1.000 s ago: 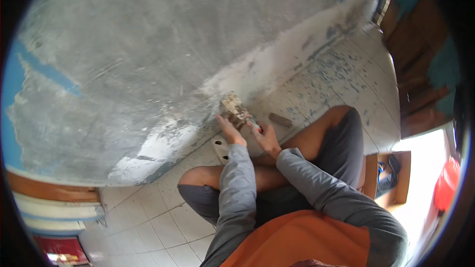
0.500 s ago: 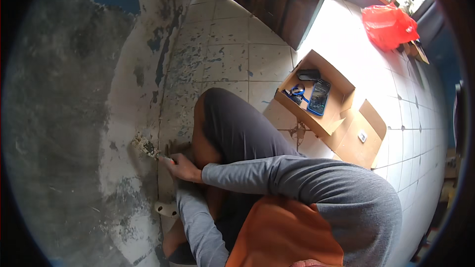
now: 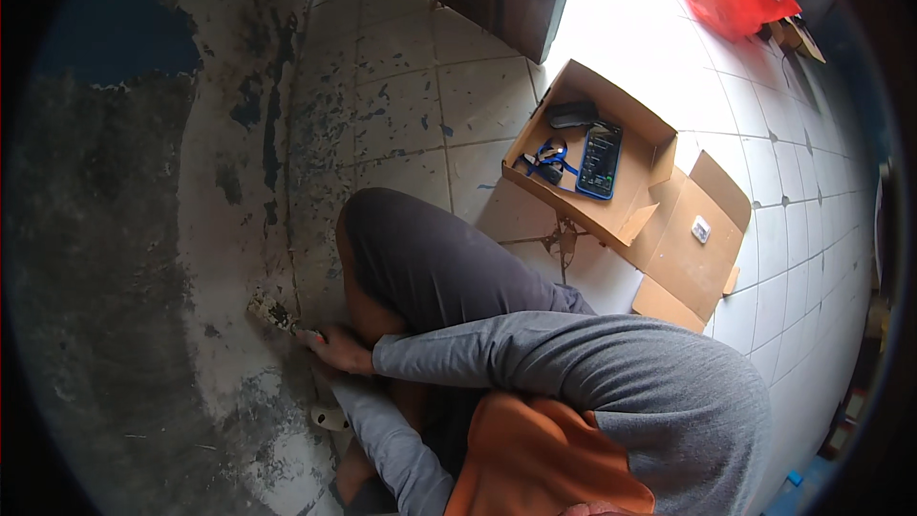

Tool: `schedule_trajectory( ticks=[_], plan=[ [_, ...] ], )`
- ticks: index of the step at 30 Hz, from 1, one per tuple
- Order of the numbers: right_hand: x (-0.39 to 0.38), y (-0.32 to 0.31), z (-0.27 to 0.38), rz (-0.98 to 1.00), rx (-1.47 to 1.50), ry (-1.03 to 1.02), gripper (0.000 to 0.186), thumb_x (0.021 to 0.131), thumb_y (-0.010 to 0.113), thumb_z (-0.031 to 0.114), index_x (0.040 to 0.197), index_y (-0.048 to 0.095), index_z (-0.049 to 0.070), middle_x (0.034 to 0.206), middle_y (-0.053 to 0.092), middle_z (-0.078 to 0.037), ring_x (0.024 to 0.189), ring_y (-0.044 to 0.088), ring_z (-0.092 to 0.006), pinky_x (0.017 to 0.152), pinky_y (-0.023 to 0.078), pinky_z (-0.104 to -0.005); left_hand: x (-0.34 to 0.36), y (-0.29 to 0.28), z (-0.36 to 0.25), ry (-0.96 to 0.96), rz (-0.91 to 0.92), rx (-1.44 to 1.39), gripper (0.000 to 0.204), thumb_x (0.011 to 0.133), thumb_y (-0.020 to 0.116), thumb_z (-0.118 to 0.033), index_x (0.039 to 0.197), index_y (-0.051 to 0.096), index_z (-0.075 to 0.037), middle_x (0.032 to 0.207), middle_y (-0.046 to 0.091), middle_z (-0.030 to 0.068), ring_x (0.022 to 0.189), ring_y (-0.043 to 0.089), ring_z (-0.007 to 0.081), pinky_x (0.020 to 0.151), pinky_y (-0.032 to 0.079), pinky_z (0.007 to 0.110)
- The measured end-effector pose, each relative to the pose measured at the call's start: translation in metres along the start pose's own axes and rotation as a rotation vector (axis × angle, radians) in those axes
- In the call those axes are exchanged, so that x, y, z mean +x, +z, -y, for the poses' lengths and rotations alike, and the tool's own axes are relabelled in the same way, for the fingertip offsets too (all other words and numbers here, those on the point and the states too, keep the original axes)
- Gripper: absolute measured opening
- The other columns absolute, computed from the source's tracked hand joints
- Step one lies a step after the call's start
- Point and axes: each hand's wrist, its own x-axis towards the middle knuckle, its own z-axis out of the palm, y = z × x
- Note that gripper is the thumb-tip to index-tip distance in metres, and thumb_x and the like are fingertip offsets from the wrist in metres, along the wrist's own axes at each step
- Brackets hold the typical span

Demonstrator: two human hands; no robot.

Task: The person scrapes loose paint and debris from a wall using a metal scraper and applies filler material to the damaged area with the tool and by hand.

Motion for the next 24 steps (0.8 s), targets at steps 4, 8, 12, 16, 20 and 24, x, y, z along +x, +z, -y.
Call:
schedule_trajectory(
  ticks=[4,8,12,16,20,24],
  plan=[
    [-0.002,-0.015,0.003,0.086,-0.075,-0.012,0.051,0.090,0.050,0.049,0.104,0.063,0.002,0.091,0.066,-0.021,0.084,0.065,-0.0335,0.080,0.047,-0.0409,-0.001,-0.006,-0.003,-0.021,0.011,-0.027,0.033,0.090,0.050,-0.028,0.107,0.058,-0.001,0.100,0.062,0.0134,0.089,0.062,0.0257,0.073,0.049,0.037],
    [-0.012,-0.004,0.004,0.050,-0.086,-0.095,0.051,0.091,0.048,0.050,0.091,0.063,0.001,0.081,0.063,-0.021,0.075,0.061,-0.0324,0.075,0.045,-0.0409,0.001,-0.016,-0.013,-0.014,-0.006,-0.080,0.032,0.089,0.050,-0.026,0.107,0.057,-0.001,0.102,0.061,0.0138,0.091,0.062,0.0260,0.074,0.049,0.037],
    [-0.013,-0.003,-0.005,0.050,-0.126,-0.142,0.052,0.093,0.045,0.050,0.096,0.062,0.001,0.087,0.064,-0.021,0.084,0.063,-0.0341,0.077,0.045,-0.0413,0.003,-0.010,-0.010,-0.027,0.031,-0.152,0.032,0.089,0.050,-0.025,0.108,0.057,0.000,0.103,0.061,0.0143,0.092,0.061,0.0263,0.074,0.049,0.038],
    [-0.021,0.004,-0.006,0.103,-0.125,-0.160,0.055,0.094,0.041,0.051,0.105,0.061,0.002,0.098,0.065,-0.021,0.097,0.062,-0.0341,0.083,0.044,-0.0399,0.005,-0.009,-0.009,-0.035,0.048,-0.229,0.031,0.088,0.051,-0.023,0.108,0.057,0.000,0.105,0.060,0.0147,0.093,0.061,0.0267,0.075,0.049,0.038],
    [-0.043,0.013,0.017,0.190,-0.070,-0.108,0.057,0.093,0.039,0.053,0.111,0.060,0.004,0.103,0.064,-0.021,0.100,0.061,-0.0335,0.086,0.044,-0.0387,0.009,-0.024,-0.011,-0.029,0.034,-0.302,0.030,0.088,0.051,-0.021,0.109,0.057,0.000,0.106,0.060,0.0152,0.094,0.061,0.0270,0.076,0.049,0.038],
    [-0.043,0.000,0.024,0.251,-0.219,-0.141,0.051,0.092,0.047,0.048,0.116,0.059,0.005,0.104,0.065,-0.019,0.099,0.062,-0.0293,0.086,0.045,-0.0365,0.015,-0.041,-0.009,-0.020,0.031,-0.372,0.030,0.087,0.052,-0.019,0.110,0.057,0.000,0.107,0.059,0.0156,0.095,0.060,0.0273,0.077,0.049,0.038]
  ],
)
